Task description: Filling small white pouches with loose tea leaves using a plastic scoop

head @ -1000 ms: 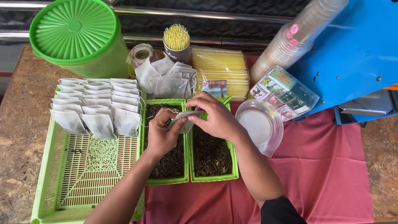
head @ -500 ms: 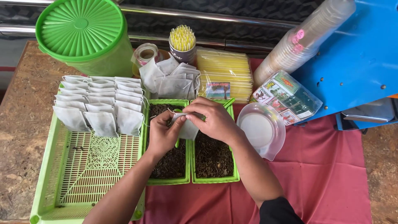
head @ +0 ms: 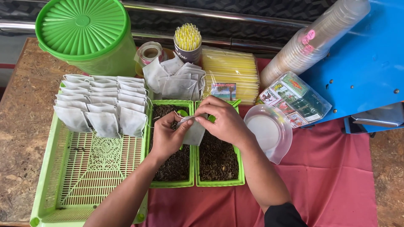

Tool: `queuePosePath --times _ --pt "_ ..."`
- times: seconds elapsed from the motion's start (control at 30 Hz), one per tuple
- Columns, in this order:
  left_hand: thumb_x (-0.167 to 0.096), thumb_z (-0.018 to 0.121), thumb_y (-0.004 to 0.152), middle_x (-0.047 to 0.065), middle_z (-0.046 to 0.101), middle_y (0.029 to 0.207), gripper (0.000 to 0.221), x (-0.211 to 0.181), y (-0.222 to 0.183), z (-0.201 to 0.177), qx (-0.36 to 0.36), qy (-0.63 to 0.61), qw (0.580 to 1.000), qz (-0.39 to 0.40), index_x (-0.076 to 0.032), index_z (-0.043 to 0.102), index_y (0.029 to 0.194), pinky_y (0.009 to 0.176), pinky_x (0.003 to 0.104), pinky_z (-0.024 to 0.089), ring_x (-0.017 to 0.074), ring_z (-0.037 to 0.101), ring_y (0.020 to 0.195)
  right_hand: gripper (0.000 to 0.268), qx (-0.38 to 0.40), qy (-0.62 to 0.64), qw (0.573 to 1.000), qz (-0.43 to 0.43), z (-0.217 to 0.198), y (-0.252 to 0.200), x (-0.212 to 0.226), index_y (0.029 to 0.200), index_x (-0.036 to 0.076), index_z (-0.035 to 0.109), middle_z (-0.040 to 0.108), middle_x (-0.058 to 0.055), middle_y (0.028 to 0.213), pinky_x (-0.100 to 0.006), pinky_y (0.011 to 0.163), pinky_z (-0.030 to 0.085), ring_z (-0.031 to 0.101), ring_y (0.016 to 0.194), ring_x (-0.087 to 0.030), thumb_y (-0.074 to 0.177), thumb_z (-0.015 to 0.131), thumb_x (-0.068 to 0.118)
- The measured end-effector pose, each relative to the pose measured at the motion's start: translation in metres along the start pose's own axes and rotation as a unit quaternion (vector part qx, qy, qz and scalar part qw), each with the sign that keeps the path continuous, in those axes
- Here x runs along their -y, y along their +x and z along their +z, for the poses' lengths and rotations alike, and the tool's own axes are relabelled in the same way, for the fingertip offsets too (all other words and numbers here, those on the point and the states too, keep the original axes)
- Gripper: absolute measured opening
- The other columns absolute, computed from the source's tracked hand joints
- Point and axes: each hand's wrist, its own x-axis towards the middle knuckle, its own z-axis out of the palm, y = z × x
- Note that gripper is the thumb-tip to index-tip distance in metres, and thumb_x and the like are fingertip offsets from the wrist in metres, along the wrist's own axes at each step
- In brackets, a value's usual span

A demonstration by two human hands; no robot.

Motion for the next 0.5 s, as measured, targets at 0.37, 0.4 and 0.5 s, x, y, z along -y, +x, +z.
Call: queuePosePath --times 0.37,0.4,0.5 --pt "-0.016 0.088 0.083 0.012 0.067 0.063 0.025 0.007 0.000 0.001 -0.015 0.023 1.000 -0.007 -0.004 0.068 0.074 0.071 0.035 0.051 0.0177 0.064 0.066 0.010 0.016 -0.004 1.000 0.014 -0.004 -0.003 0.001 0.088 0.009 0.074 0.067 -0.008 0.087 -0.041 0.075 0.055 0.065 0.082 -0.028 0.082 0.079 0.003" --pt "-0.015 0.088 0.083 0.013 0.066 0.064 0.025 0.007 0.001 0.001 -0.019 0.028 0.999 -0.007 -0.004 0.068 0.074 0.071 0.035 0.050 0.0184 0.063 0.066 0.010 0.017 0.021 0.999 0.029 -0.004 -0.003 0.001 0.088 0.008 0.074 0.069 -0.009 0.086 -0.040 0.074 0.055 0.066 0.079 -0.027 0.082 0.078 0.001" --pt "-0.013 0.084 0.085 0.018 0.071 0.076 0.016 -0.007 0.004 0.001 -0.006 0.044 0.998 0.034 -0.003 0.072 0.087 0.075 0.041 0.054 0.0328 0.072 0.074 0.011 0.032 0.045 0.996 0.073 -0.006 -0.001 -0.003 0.094 0.008 0.076 0.073 -0.010 0.080 -0.037 0.061 0.054 0.066 0.064 -0.025 0.085 0.074 0.000"
